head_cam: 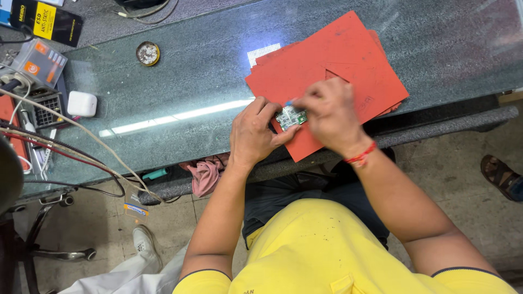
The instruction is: The person applies a liquid or gel to a small circuit board on a red mat, then uses a thin tool to scrape and clean various points on the component's surface.
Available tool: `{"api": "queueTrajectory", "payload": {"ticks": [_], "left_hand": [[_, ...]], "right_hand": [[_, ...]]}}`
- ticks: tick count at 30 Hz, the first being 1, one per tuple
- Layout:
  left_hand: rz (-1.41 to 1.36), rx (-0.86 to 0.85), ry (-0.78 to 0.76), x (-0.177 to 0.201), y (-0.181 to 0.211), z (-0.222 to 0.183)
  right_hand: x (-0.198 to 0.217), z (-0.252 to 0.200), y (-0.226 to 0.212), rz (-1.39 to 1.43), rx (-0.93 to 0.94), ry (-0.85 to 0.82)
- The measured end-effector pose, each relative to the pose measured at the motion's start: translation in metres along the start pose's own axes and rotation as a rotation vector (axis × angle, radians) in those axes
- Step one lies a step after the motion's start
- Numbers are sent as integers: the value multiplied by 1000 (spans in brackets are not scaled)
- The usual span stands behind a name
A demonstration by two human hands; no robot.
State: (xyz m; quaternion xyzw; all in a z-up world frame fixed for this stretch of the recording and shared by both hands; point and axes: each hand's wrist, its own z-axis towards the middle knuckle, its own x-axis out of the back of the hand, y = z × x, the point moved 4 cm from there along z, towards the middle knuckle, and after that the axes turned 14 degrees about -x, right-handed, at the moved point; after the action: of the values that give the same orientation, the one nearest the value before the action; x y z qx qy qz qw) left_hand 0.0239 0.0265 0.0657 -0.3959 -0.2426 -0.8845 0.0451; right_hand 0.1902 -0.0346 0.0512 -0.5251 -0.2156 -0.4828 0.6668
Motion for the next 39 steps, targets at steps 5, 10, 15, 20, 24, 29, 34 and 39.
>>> {"api": "queueTrajectory", "payload": {"ticks": [5,10,15,20,24,29,34,39], "left_hand": [[-52,77,-15,-5,-4,-2],[-50,84,9,-5,-4,-4],[-17,40,4,0,0,-4],[-21,40,-2,-2,1,2],[4,47,-22,-3,-3,-2],[17,14,-10,-2,-2,0],[-55,36,0,-6,-5,-11],[-1326,566,575,-20,-63,-27]], "right_hand": [[7,-1,10,12,-24,-3],[0,-7,-10,70,63,-51],[5,-1,2,12,6,-13],[12,-4,3,81,116,-89],[17,2,14,67,116,-124],[19,9,18,40,108,-119],[20,-1,17,92,189,-141],[24,6,25,98,25,-101]]}}
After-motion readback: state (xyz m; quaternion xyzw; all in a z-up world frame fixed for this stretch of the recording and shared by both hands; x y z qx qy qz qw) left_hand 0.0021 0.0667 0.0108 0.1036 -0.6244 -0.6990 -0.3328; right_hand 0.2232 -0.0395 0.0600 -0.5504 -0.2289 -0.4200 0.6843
